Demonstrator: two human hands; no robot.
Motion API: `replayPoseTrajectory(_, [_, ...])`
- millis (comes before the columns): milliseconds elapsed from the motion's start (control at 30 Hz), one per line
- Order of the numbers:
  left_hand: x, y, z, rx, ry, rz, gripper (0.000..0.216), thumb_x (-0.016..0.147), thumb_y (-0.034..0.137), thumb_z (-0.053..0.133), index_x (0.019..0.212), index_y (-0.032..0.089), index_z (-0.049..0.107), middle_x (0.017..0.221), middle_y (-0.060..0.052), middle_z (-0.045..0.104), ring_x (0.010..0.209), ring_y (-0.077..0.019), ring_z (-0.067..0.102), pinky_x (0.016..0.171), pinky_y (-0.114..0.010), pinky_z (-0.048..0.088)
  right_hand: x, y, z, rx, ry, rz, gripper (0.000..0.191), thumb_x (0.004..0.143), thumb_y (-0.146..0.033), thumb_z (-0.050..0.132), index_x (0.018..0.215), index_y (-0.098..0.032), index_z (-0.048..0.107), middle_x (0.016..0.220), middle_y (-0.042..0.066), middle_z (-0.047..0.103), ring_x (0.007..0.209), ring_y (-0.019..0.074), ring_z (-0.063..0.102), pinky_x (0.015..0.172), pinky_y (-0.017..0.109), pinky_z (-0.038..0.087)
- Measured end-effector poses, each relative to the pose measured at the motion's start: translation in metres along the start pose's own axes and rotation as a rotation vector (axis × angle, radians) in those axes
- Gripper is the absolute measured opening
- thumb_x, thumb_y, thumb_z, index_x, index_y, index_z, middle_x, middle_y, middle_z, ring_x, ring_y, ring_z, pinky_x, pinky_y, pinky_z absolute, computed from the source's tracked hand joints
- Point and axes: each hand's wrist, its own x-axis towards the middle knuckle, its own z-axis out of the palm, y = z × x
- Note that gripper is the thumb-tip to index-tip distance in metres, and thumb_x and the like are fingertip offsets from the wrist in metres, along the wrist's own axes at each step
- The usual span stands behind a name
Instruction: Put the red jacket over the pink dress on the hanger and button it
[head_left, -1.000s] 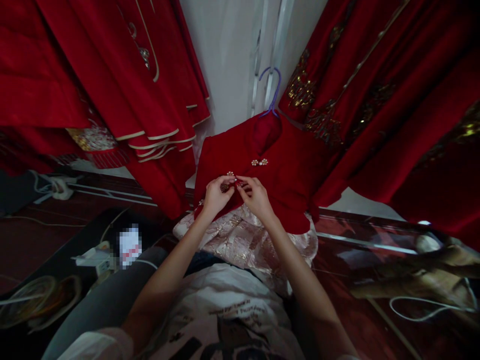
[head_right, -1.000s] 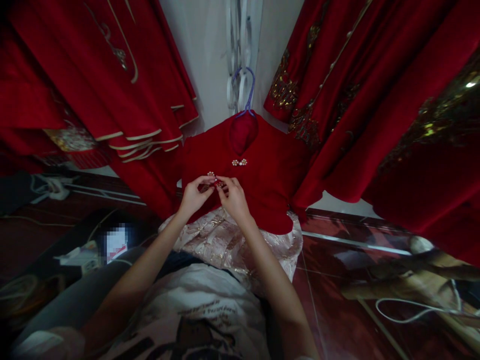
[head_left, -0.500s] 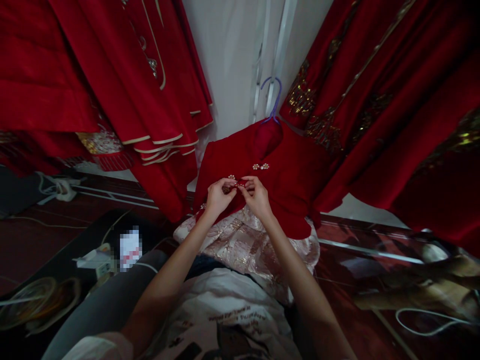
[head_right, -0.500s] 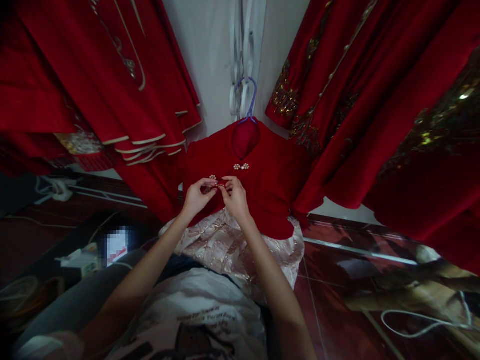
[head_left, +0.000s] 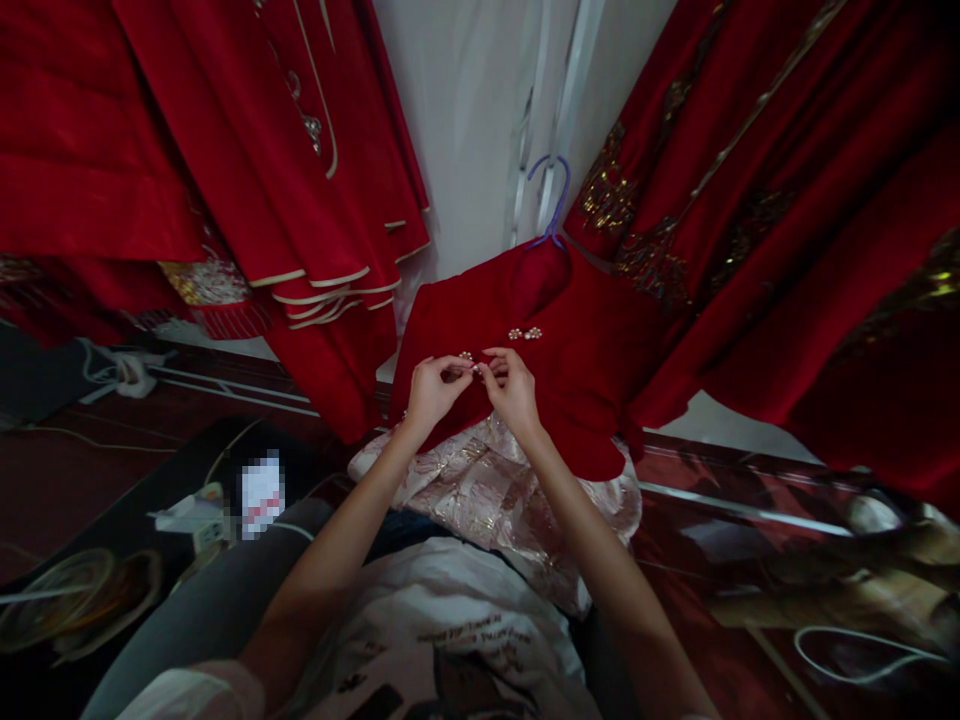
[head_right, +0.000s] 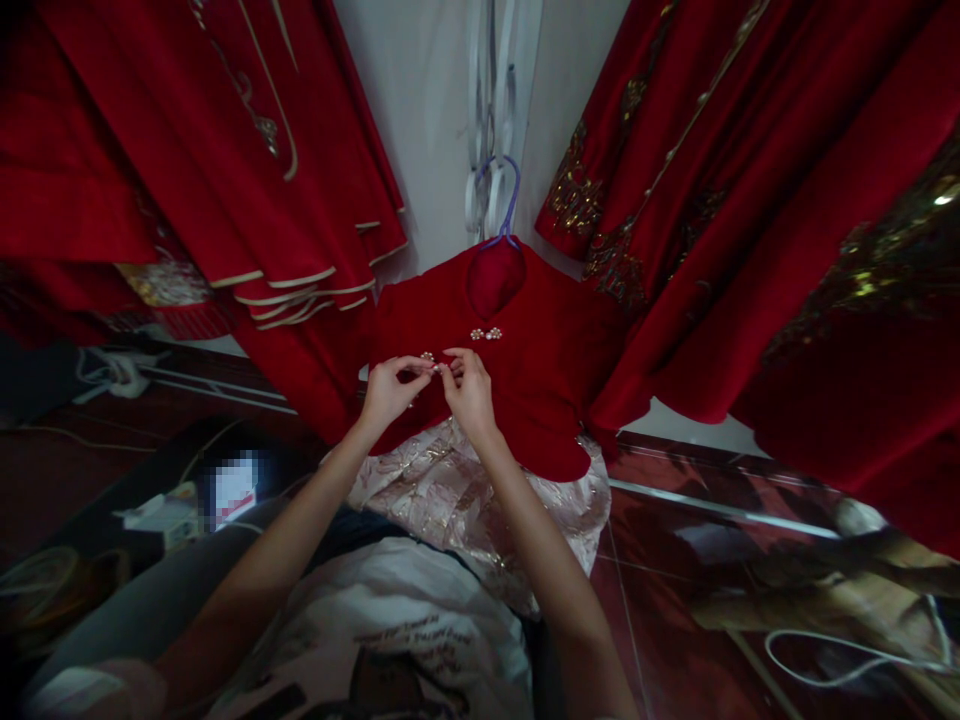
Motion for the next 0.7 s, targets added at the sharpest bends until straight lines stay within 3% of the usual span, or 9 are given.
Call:
replayPoseTrajectory(100, [0.001, -0.002, -0.008, 0.013, -0.093, 0.066, 0.016, 0.082, 0.021, 0.063, 0.095, 0.02, 0.073, 0.096, -0.004, 0.075, 0.088, -0.0165, 0.07, 0.088, -0.031, 0.053, 0.002, -0.002, -0.007, -0.018, -0.051, 0.002, 0.023, 0.088, -0.029, 0.055, 0.107, -0.017, 0.061, 0.09, 0.006, 0.063, 0.076, 0.0144, 0.062, 0.062, 0.025, 0.055])
replayPoseTrajectory(200, [-0.008, -0.006, -0.022, 0.024, -0.147, 0.079, 0.024, 0.086, 0.02, 0.056, 0.106, 0.021, 0.069, 0.106, -0.006, 0.071, 0.095, -0.0155, 0.068, 0.091, -0.031, 0.052, -0.001, -0.003, -0.033, 0.015, -0.194, 0.057, 0.02, 0.089, -0.029, 0.054, 0.104, -0.018, 0.063, 0.096, 0.006, 0.069, 0.082, 0.0149, 0.067, 0.071, 0.027, 0.057])
replayPoseTrajectory(333, [-0.035, -0.017, -0.039, 0.022, -0.186, -0.053, 0.022, 0.083, 0.023, 0.06, 0.104, 0.018, 0.063, 0.1, -0.006, 0.064, 0.081, -0.0132, 0.066, 0.075, -0.027, 0.055, -0.013, -0.005, -0.091, 0.043, -0.398, 0.21, 0.022, 0.089, -0.032, 0.055, 0.104, -0.019, 0.064, 0.093, 0.006, 0.072, 0.078, 0.0161, 0.07, 0.071, 0.031, 0.058])
replayPoseTrajectory(400, [-0.049, -0.024, -0.042, 0.019, -0.269, -0.136, 0.031, 0.08, 0.03, 0.065, 0.106, 0.018, 0.056, 0.097, -0.005, 0.063, 0.072, -0.0119, 0.065, 0.068, -0.026, 0.055, -0.018, -0.006, -0.117, -0.031, -0.537, 0.228, 0.025, 0.087, -0.033, 0.058, 0.107, -0.02, 0.066, 0.093, 0.006, 0.072, 0.079, 0.0172, 0.069, 0.071, 0.032, 0.057])
replayPoseTrajectory(467, [-0.06, -0.029, -0.037, 0.069, -0.328, -0.186, 0.044, 0.077, 0.039, 0.07, 0.111, 0.018, 0.05, 0.097, -0.005, 0.062, 0.069, -0.0126, 0.064, 0.065, -0.027, 0.054, -0.021, -0.005, -0.134, -0.115, -0.581, 0.231, 0.025, 0.086, -0.032, 0.059, 0.107, -0.022, 0.067, 0.094, 0.006, 0.073, 0.078, 0.0172, 0.069, 0.072, 0.033, 0.057])
replayPoseTrajectory(567, [-0.068, -0.028, -0.023, 0.282, -0.333, -0.18, 0.051, 0.069, 0.038, 0.076, 0.109, 0.018, 0.05, 0.096, -0.007, 0.064, 0.073, -0.0176, 0.064, 0.067, -0.03, 0.052, -0.021, 0.002, -0.135, -0.224, -0.541, 0.231, 0.024, 0.086, -0.03, 0.06, 0.106, -0.021, 0.067, 0.092, 0.006, 0.072, 0.075, 0.0166, 0.068, 0.071, 0.032, 0.054])
replayPoseTrajectory(700, [-0.062, -0.013, -0.009, 0.451, -0.333, -0.189, 0.024, 0.07, 0.021, 0.07, 0.09, 0.018, 0.057, 0.081, -0.006, 0.067, 0.072, -0.0211, 0.065, 0.068, -0.03, 0.048, -0.022, 0.017, -0.107, -0.303, -0.555, 0.222, 0.028, 0.08, -0.034, 0.067, 0.103, -0.019, 0.064, 0.088, 0.004, 0.069, 0.07, 0.0146, 0.064, 0.065, 0.028, 0.05])
